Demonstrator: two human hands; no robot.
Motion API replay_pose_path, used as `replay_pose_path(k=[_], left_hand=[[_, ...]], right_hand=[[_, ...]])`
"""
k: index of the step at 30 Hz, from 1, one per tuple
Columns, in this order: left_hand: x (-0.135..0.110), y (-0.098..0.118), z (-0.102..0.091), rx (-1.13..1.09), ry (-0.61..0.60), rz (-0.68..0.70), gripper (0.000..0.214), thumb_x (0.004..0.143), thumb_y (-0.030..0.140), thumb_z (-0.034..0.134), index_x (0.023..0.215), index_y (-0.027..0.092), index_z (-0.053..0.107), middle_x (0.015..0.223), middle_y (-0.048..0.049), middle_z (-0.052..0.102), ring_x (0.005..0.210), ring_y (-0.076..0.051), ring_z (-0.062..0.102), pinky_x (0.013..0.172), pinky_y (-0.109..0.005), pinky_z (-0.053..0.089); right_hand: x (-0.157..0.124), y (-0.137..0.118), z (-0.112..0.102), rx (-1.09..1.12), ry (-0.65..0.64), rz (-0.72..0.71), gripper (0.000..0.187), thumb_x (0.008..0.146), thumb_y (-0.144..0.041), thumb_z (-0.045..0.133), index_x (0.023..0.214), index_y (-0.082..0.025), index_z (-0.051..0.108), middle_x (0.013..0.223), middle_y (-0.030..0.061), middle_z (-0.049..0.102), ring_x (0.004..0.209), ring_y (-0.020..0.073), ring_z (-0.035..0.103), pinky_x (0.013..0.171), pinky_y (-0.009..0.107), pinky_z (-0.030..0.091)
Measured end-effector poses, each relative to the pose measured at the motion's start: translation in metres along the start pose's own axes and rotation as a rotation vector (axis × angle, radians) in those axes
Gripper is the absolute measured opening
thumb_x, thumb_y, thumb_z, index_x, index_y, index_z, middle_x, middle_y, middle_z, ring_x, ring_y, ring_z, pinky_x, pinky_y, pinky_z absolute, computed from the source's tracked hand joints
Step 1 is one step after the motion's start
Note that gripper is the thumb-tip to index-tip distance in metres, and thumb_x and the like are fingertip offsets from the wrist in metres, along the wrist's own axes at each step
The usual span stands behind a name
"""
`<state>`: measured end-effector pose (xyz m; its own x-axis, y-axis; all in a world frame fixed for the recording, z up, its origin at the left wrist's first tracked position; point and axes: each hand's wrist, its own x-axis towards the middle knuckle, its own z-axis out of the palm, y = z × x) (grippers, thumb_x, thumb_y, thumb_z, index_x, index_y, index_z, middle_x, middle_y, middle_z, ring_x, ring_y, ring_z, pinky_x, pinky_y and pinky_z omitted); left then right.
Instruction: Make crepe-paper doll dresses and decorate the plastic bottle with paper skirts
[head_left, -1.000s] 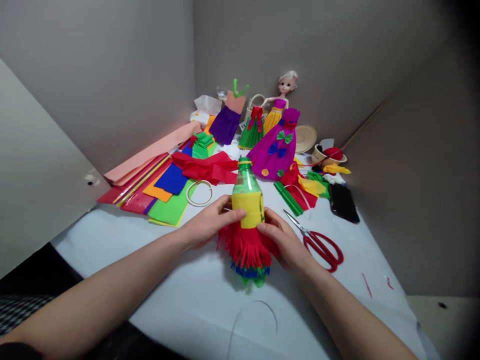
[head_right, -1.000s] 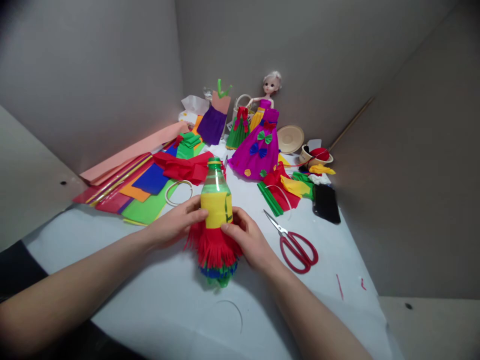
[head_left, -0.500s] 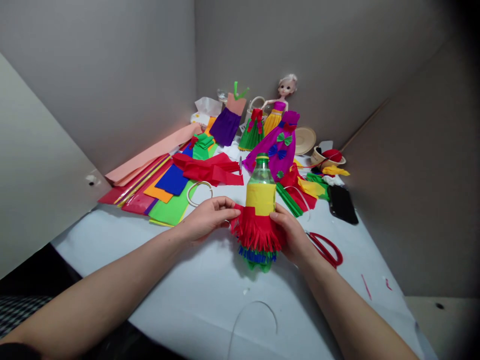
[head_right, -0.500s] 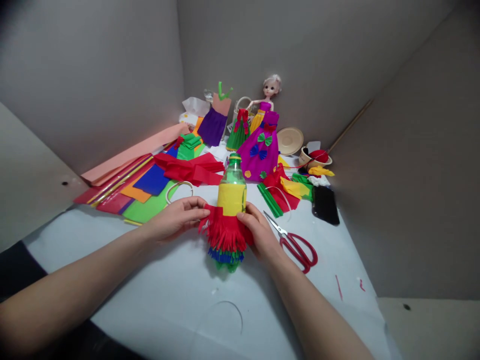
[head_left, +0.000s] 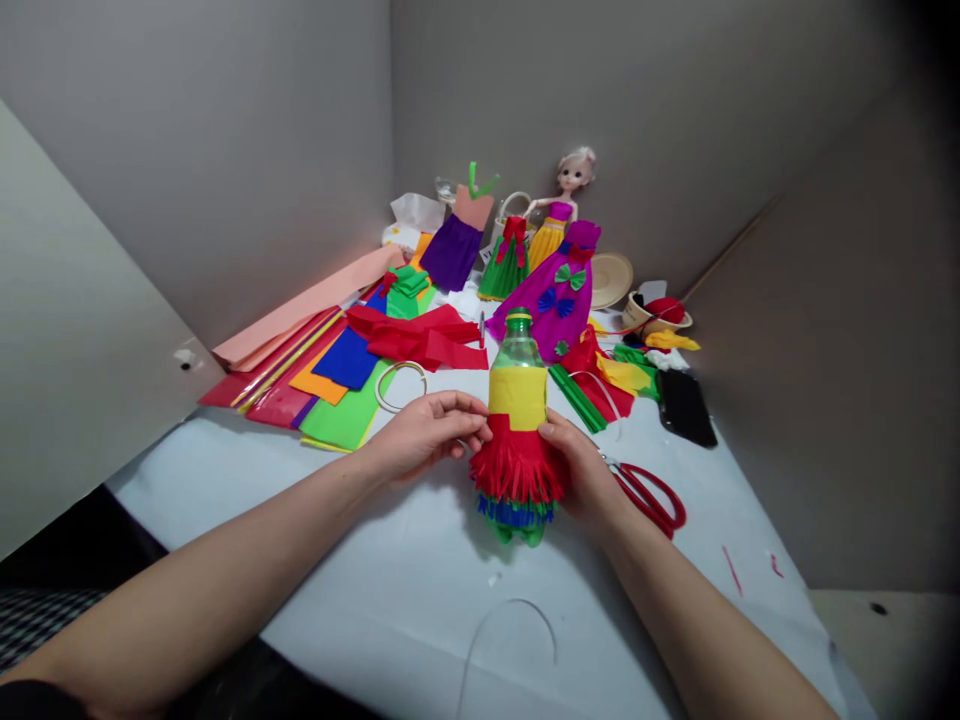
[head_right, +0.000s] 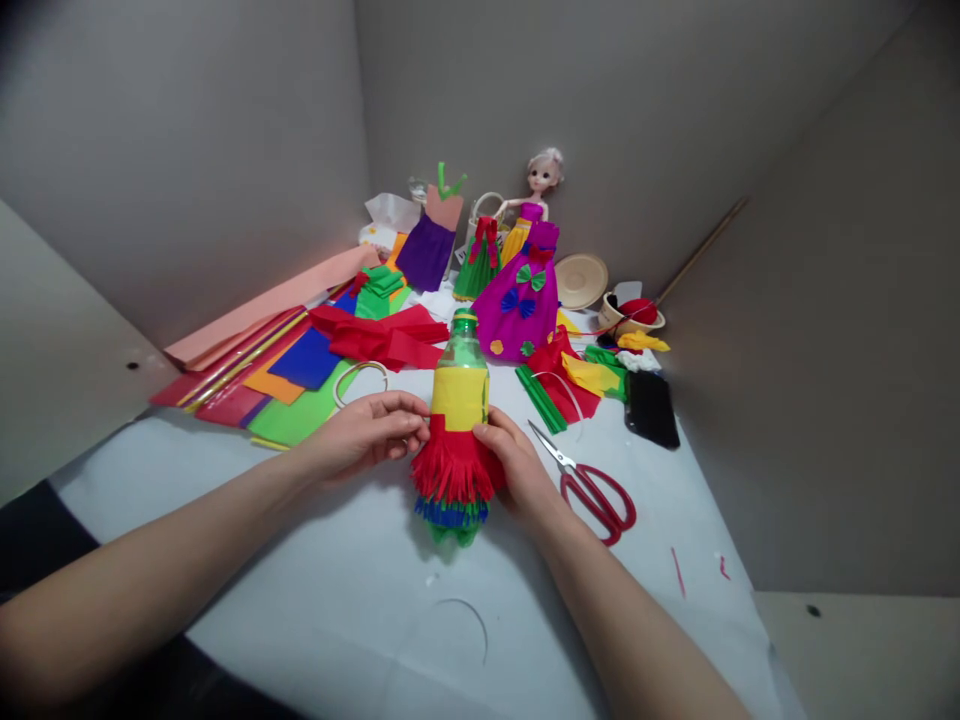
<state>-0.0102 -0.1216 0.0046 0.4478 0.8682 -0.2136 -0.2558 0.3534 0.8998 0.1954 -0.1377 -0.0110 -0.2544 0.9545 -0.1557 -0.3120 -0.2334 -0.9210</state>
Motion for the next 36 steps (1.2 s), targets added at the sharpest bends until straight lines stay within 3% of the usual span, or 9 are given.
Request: replay_pose_path(k=[6,8,11,14,17,23,28,33,36], left_hand=[[0.002,-0.005,-0.002,0.206,0.079,0.081,0.034,0.072,0.035,0.080,0.088,0.018,0.056,0.060,0.0069,0.057,0.049,-0.005,0.046,0.048,-0.019,0.032],[0.003,-0.006,-0.003,0.162,0.051,0.069,0.036,0.071,0.036,0.082,0.094,0.018,0.060,0.077,0.0011,0.065,0.062,-0.008,0.056,0.056,-0.021,0.040],[0.003,-0.008,-0.002,-0.018,-0.092,0.024,0.046,0.068,0.037,0.083,0.105,0.016,0.065,0.110,-0.0102,0.069,0.094,-0.018,0.066,0.081,-0.029,0.049],[0.000,-0.010,0.001,-0.139,-0.184,-0.042,0.051,0.065,0.038,0.085,0.107,0.014,0.067,0.113,-0.0143,0.070,0.106,-0.025,0.065,0.094,-0.035,0.047],[-0.002,-0.012,0.003,-0.151,-0.160,-0.058,0.051,0.064,0.036,0.085,0.106,0.014,0.067,0.113,-0.0146,0.071,0.112,-0.028,0.064,0.094,-0.035,0.048],[0.001,-0.015,0.000,-0.135,-0.051,-0.053,0.047,0.071,0.025,0.079,0.114,0.015,0.062,0.116,-0.0135,0.070,0.100,-0.024,0.069,0.086,-0.032,0.053],[0.007,-0.013,-0.007,-0.225,0.025,-0.007,0.032,0.077,0.021,0.073,0.107,0.012,0.064,0.097,-0.0087,0.074,0.085,-0.018,0.070,0.081,-0.028,0.055],[0.013,-0.011,-0.013,-0.283,0.087,0.066,0.031,0.078,0.020,0.071,0.107,0.014,0.063,0.097,-0.0058,0.073,0.082,-0.016,0.070,0.078,-0.028,0.057],[0.016,-0.008,-0.015,-0.336,0.138,0.065,0.028,0.077,0.018,0.071,0.103,0.013,0.063,0.094,-0.0056,0.074,0.081,-0.016,0.070,0.079,-0.028,0.058]], right_hand=[[-0.004,-0.002,0.005,0.031,-0.049,0.022,0.035,0.079,-0.036,0.064,0.108,-0.018,0.063,0.103,0.0071,0.073,0.089,0.0235,0.069,0.083,0.034,0.052],[-0.006,-0.003,0.007,0.039,-0.079,0.023,0.036,0.081,-0.037,0.063,0.110,-0.018,0.064,0.106,0.0076,0.073,0.092,0.0241,0.069,0.086,0.035,0.052],[-0.010,-0.005,0.010,0.036,-0.112,0.048,0.037,0.082,-0.041,0.061,0.109,-0.017,0.067,0.108,0.0086,0.073,0.096,0.0250,0.068,0.090,0.036,0.051],[-0.011,-0.005,0.011,0.028,-0.145,0.085,0.036,0.081,-0.041,0.061,0.105,-0.016,0.069,0.104,0.0081,0.074,0.095,0.0246,0.068,0.093,0.037,0.050],[-0.008,-0.003,0.008,-0.054,-0.155,0.112,0.033,0.081,-0.040,0.061,0.101,-0.016,0.071,0.097,0.0063,0.074,0.090,0.0229,0.066,0.089,0.035,0.049],[0.004,0.006,-0.010,-0.359,-0.042,0.047,0.031,0.083,-0.044,0.063,0.100,-0.019,0.070,0.084,0.0010,0.069,0.075,0.0159,0.059,0.072,0.029,0.044],[0.014,0.004,-0.020,-0.438,0.086,-0.015,0.030,0.083,-0.048,0.063,0.098,-0.023,0.069,0.092,0.0027,0.070,0.086,0.0171,0.063,0.072,0.028,0.044],[-0.010,-0.018,-0.014,-0.681,0.020,-0.131,0.027,0.083,-0.039,0.066,0.104,-0.022,0.066,0.106,0.0053,0.069,0.094,0.0184,0.064,0.085,0.033,0.048],[-0.042,-0.030,-0.009,-0.959,-0.124,-0.202,0.028,0.087,-0.036,0.064,0.113,-0.024,0.065,0.109,0.0067,0.067,0.096,0.0196,0.063,0.085,0.035,0.050]])
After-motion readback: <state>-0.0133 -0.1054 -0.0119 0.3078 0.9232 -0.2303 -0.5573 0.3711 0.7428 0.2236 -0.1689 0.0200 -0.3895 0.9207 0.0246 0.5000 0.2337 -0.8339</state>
